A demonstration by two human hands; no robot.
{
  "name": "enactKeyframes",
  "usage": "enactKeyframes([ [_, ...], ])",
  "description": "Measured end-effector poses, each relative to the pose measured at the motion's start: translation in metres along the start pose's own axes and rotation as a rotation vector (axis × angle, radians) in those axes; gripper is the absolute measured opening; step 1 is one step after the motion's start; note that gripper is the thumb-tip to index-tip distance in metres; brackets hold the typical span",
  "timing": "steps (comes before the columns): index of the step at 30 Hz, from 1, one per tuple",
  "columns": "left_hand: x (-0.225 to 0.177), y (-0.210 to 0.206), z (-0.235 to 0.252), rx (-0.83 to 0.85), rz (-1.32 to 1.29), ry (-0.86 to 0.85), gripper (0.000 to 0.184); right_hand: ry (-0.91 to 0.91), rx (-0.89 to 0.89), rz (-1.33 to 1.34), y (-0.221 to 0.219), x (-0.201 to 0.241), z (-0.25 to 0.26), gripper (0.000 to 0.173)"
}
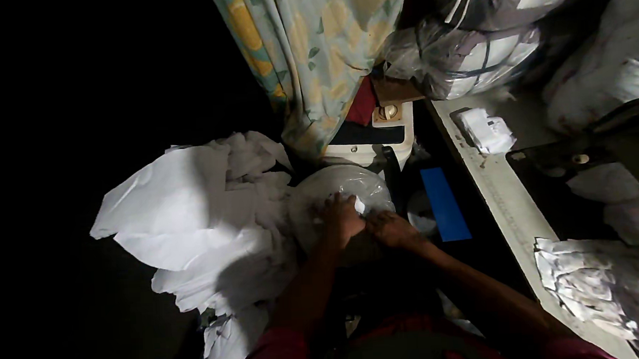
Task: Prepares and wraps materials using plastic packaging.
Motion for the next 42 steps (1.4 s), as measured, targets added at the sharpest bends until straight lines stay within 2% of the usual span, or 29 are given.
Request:
enactKeyframes([
  [2, -0.004, -0.012, 0.016, -0.024, -0.017, 0.051, 0.077, 0.004, -0.044, -0.012, 0.001, 0.0, -0.002, 0.041],
  [4, 0.002, -0.016, 0.032, -0.063, -0.065, 0.037, 0.067, 0.002, -0.084, -0.005, 0.001, -0.003, -0.006, 0.039],
  [10, 0.031, 0.025, 0.019, -0.024, -0.451, -0.215, 0.041, 0.072, -0.244, 0.004, 0.0, -0.011, -0.018, 0.037],
  [12, 0.038, 0.031, 0.015, -0.041, -0.425, -0.194, 0.039, 0.102, -0.312, 0.003, 0.001, -0.012, -0.017, 0.035],
  [14, 0.036, 0.025, 0.02, -0.088, -0.355, -0.182, 0.042, 0.094, -0.304, 0.01, 0.002, -0.012, -0.016, 0.036],
  [17, 0.016, 0.014, 0.024, -0.123, -0.295, -0.163, 0.073, 0.082, -0.268, -0.014, 0.001, -0.013, -0.013, 0.038],
  [18, 0.01, 0.012, 0.027, -0.146, -0.292, -0.162, 0.072, 0.079, -0.258, -0.022, 0.001, -0.014, -0.013, 0.037],
  [21, 0.008, 0.005, 0.039, -0.144, -0.293, -0.156, 0.042, 0.083, -0.268, -0.031, 0.002, -0.015, -0.015, 0.036],
  [22, 0.011, 0.006, 0.039, -0.136, -0.315, -0.151, 0.038, 0.078, -0.262, -0.024, 0.003, -0.015, -0.015, 0.036],
  [26, 0.035, 0.025, 0.021, -0.136, -0.627, -0.092, 0.047, 0.081, -0.282, -0.008, 0.003, -0.016, -0.015, 0.037],
  [30, 0.055, 0.055, -0.014, -0.259, -0.882, -0.062, 0.046, 0.06, -0.261, -0.005, 0.003, -0.02, -0.011, 0.035],
  [36, 0.071, 0.083, -0.05, -0.468, -1.033, -0.15, 0.04, 0.052, -0.272, -0.025, 0.005, -0.017, -0.011, 0.034],
  [42, 0.076, 0.065, -0.038, -0.432, -0.97, -0.207, 0.035, 0.038, -0.263, 0.003, 0.003, -0.018, -0.013, 0.035],
])
Point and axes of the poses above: each hand's wrist, its own z-axis towards the middle knuckle, its own y-axis out of the back of the hand, x = y × z, the point moved 8 cm from there along z, towards the middle knuckle, and after that the axes turned 13 degrees about y, right-handed, at the moved point
